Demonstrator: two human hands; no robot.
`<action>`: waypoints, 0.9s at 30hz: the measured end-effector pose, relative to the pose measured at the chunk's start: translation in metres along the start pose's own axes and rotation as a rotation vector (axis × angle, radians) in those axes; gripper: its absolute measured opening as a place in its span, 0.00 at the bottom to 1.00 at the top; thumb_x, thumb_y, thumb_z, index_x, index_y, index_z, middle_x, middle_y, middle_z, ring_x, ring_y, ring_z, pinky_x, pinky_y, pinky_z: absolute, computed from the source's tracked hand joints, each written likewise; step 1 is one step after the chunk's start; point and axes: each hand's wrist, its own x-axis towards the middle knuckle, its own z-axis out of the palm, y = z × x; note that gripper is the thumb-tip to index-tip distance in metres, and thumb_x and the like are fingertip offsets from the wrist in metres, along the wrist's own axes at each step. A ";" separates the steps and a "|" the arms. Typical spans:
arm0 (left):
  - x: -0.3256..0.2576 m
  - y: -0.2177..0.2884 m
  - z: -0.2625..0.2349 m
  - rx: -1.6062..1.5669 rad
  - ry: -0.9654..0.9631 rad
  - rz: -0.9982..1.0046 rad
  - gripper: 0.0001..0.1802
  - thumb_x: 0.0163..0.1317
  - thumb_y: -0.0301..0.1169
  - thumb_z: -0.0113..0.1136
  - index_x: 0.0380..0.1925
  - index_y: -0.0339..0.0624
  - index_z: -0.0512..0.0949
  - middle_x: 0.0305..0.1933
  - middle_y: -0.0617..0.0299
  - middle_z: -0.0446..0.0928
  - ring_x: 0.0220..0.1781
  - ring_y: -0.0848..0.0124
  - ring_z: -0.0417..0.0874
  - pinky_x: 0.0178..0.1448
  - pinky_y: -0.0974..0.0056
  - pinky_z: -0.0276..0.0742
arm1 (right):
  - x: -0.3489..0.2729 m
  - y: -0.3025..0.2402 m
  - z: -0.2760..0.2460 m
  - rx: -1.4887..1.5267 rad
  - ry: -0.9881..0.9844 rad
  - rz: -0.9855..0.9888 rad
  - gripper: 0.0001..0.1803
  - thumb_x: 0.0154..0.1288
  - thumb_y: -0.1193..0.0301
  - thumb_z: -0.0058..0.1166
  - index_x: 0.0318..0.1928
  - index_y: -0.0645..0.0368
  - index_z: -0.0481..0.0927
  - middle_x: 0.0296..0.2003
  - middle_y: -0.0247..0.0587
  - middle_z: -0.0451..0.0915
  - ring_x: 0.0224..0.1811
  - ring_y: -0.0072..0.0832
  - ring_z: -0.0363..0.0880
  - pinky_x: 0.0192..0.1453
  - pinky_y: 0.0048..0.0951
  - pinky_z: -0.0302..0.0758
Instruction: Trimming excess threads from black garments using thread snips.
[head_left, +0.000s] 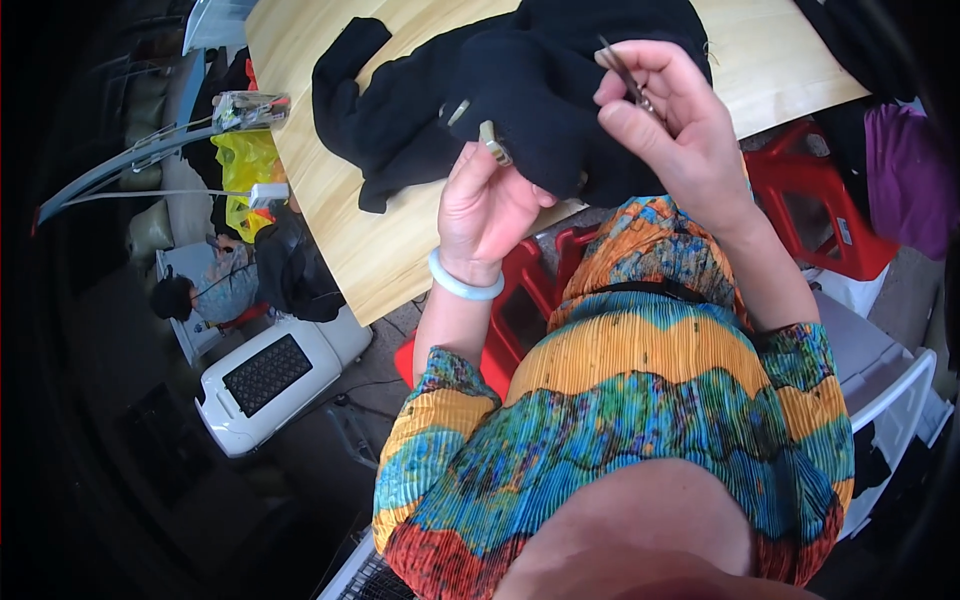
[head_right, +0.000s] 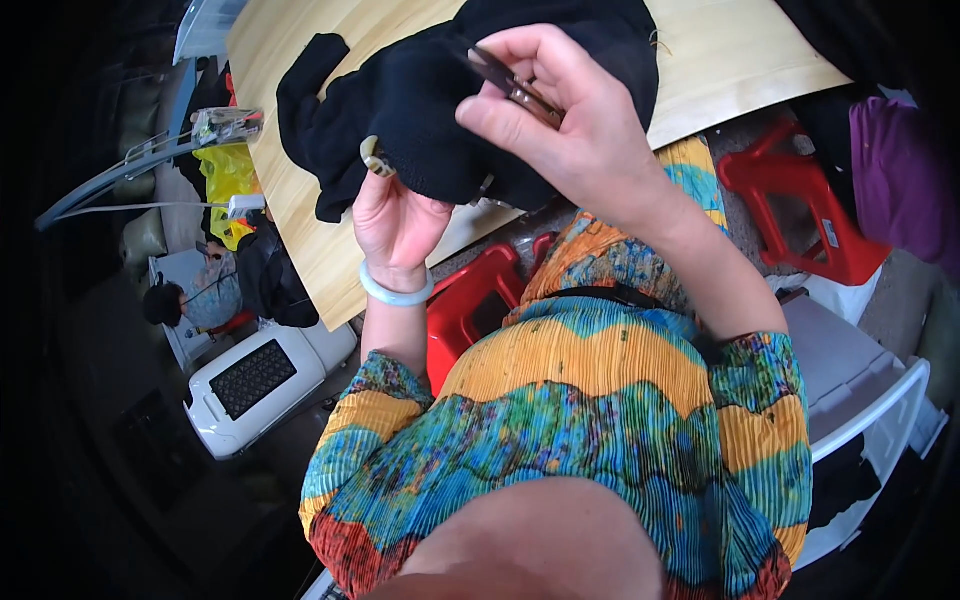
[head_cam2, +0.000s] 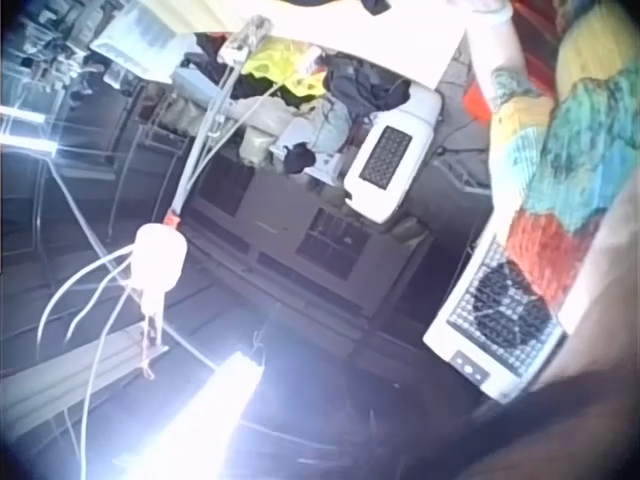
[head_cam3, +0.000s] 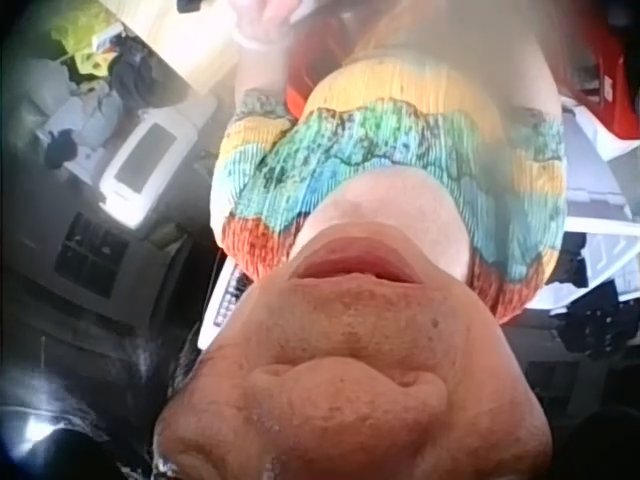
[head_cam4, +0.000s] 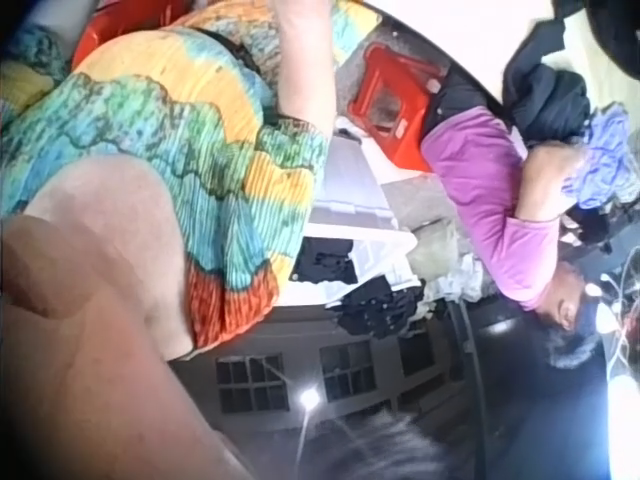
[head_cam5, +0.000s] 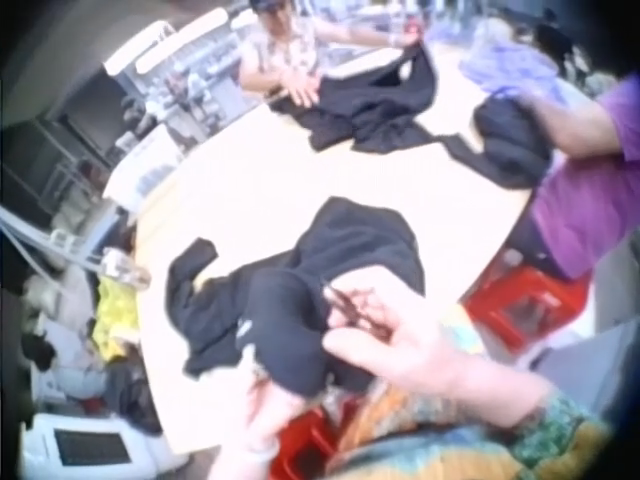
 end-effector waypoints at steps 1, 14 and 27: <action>0.000 0.000 0.002 0.001 -0.003 0.005 0.14 0.61 0.30 0.44 0.46 0.37 0.68 0.44 0.51 0.73 0.43 0.58 0.76 0.40 0.57 0.76 | 0.000 0.002 0.002 -0.022 -0.017 -0.002 0.19 0.55 0.75 0.56 0.46 0.63 0.66 0.33 0.31 0.71 0.37 0.12 0.70 0.39 0.11 0.68; 0.018 0.002 0.025 0.319 0.183 0.125 0.21 0.66 0.44 0.35 0.44 0.40 0.69 0.43 0.56 0.73 0.44 0.67 0.74 0.47 0.65 0.70 | 0.016 -0.003 0.006 0.130 -0.035 0.120 0.15 0.54 0.78 0.54 0.43 0.65 0.69 0.35 0.32 0.74 0.37 0.13 0.70 0.45 0.14 0.68; 0.004 0.007 0.040 0.706 0.006 0.243 0.13 0.64 0.34 0.42 0.42 0.35 0.67 0.37 0.59 0.75 0.34 0.74 0.76 0.37 0.70 0.74 | 0.066 -0.039 0.021 0.207 -0.101 0.154 0.14 0.54 0.79 0.52 0.42 0.64 0.69 0.33 0.33 0.73 0.35 0.18 0.71 0.43 0.18 0.68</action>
